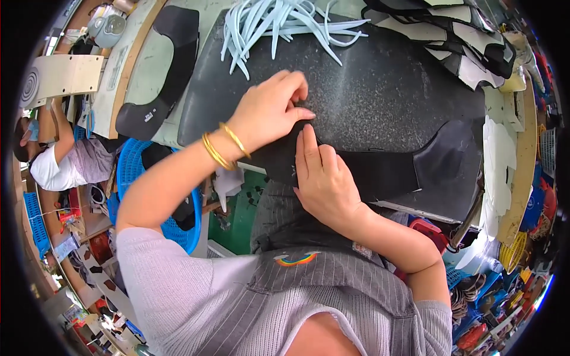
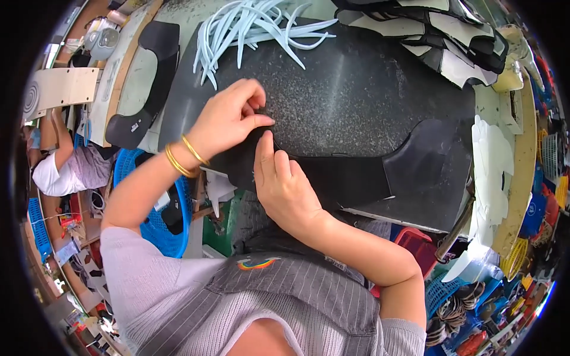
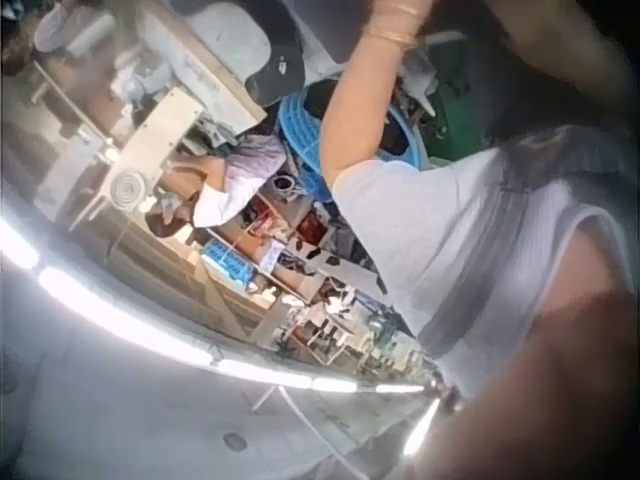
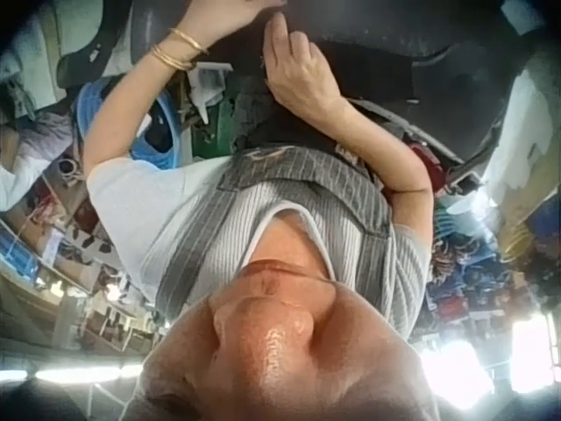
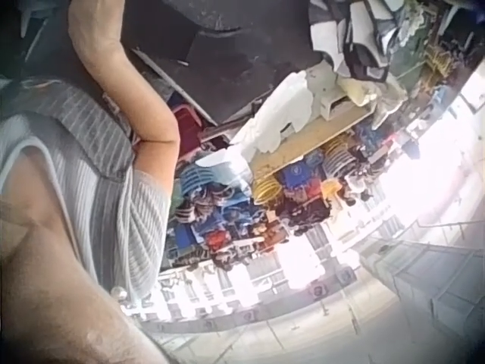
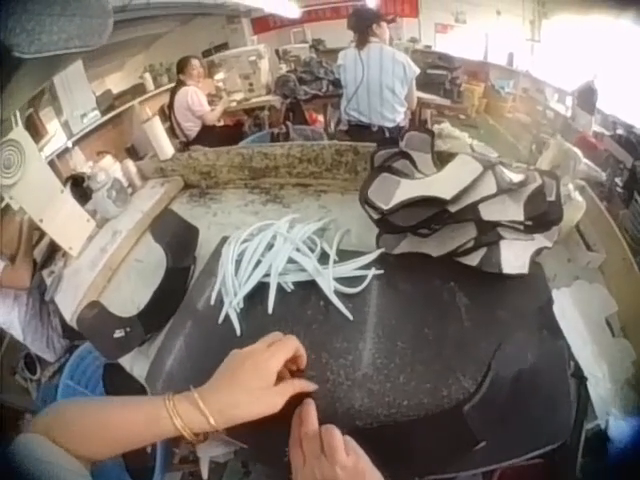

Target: The worker is applying white reinforcement or adhesive strips to black shoe upper components at a workbench in a factory setting.

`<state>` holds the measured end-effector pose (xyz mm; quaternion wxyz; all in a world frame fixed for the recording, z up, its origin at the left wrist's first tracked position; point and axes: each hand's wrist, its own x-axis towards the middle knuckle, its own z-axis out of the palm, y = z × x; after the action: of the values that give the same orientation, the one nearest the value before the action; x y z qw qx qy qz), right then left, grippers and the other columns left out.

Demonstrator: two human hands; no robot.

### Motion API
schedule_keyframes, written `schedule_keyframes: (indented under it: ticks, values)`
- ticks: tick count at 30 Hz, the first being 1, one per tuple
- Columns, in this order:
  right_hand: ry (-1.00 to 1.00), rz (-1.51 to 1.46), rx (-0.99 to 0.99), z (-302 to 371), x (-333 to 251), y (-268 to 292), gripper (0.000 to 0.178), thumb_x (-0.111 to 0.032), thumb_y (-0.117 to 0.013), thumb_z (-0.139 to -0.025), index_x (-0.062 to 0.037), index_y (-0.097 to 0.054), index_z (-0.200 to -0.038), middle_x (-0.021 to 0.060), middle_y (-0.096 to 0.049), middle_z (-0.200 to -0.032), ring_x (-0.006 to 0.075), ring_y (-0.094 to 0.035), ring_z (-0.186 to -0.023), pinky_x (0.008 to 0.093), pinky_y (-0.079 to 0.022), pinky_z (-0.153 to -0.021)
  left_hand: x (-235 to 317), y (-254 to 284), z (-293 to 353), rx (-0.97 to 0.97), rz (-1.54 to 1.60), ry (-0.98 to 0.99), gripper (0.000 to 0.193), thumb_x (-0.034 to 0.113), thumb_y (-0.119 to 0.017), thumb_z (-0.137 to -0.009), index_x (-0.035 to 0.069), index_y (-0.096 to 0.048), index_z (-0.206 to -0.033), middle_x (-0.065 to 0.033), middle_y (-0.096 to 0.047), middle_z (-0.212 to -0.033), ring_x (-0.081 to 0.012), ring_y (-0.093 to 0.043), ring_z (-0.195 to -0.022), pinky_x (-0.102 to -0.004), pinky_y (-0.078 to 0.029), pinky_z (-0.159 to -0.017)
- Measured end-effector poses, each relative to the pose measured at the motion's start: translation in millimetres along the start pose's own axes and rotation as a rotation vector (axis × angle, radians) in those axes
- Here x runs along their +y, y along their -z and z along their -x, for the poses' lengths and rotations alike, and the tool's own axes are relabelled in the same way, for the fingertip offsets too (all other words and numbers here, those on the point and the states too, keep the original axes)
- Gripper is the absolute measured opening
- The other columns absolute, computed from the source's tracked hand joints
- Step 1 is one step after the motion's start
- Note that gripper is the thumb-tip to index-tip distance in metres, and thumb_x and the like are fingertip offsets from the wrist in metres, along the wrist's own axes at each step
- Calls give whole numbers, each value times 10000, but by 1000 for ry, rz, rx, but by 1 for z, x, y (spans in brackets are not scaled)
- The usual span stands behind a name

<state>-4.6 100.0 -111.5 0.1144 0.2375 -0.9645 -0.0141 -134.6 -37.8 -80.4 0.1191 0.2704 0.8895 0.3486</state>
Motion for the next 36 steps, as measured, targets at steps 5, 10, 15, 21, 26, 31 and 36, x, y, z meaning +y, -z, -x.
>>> schedule_keyframes:
  ticks: [5, 10, 15, 21, 26, 31, 36]
  values:
    - [8, 23, -30, -6, -4, -5, 932, -386, -782, -552, 111, -525, -1297, 230, -488, -1389, 200, -489, -888, 234, -474, -774, -20, -26, 70, 348, 223, -137, 340, 95, -672, -876, -9, -544, -1173, -165, -646, -1136, -320, -672, -973, -346, -540, -861]
    - [18, -229, 6, -11, 9, 8, 656, -259, -716, -643, 52, -613, -1210, 178, -544, -1352, 182, -502, -857, 236, -470, -696, -6, -16, 69, 205, -126, -243, 668, 434, -589, -918, -42, -456, -1368, -210, -577, -1314, -356, -540, -1241, -409, -461, -1015]
    - [185, -341, 181, 41, 52, 15, 361, -141, -661, -702, 2, -710, -1030, 97, -689, -1121, 228, -640, -1028, 327, -553, -855, -13, -7, 70, -98, -389, -373, 881, 730, -481, -813, 115, -461, -1443, -267, -305, -1522, -462, -298, -1396, -516, -303, -1123]
    - [124, -266, 301, 62, 54, 15, 380, -117, -641, -658, 10, -708, -1010, 123, -694, -1091, 244, -648, -1063, 335, -557, -907, 39, -68, 84, 118, -447, -493, 509, 73, -559, -814, -29, -548, -1312, -217, -552, -1355, -352, -536, -1266, -484, -422, -1066]
    - [126, -243, 190, 98, 94, 32, 312, -105, -694, -727, 7, -695, -1019, 136, -695, -1089, 245, -672, -1021, 332, -567, -853, 46, -40, 75, -35, -462, -480, 378, 108, -557, -803, -4, -663, -1148, -135, -650, -1239, -268, -614, -1177, -405, -481, -1009]
    - [54, -492, 263, 97, 93, 16, 296, -171, -734, -759, -7, -682, -1001, 130, -700, -1062, 241, -682, -1025, 326, -569, -821, 64, -78, 40, -10, -361, -703, 337, 110, -600, -797, -20, -668, -1100, -152, -669, -1187, -254, -647, -1118, -378, -510, -976]
    - [-182, -376, 104, 130, 146, 39, 471, -247, -765, -777, -5, -669, -1170, 148, -666, -1205, 296, -635, -1147, 376, -531, -943, 70, -63, 39, -132, -265, -623, 296, 62, -605, -786, 12, -701, -1062, -141, -694, -1142, -253, -667, -1089, -368, -533, -955]
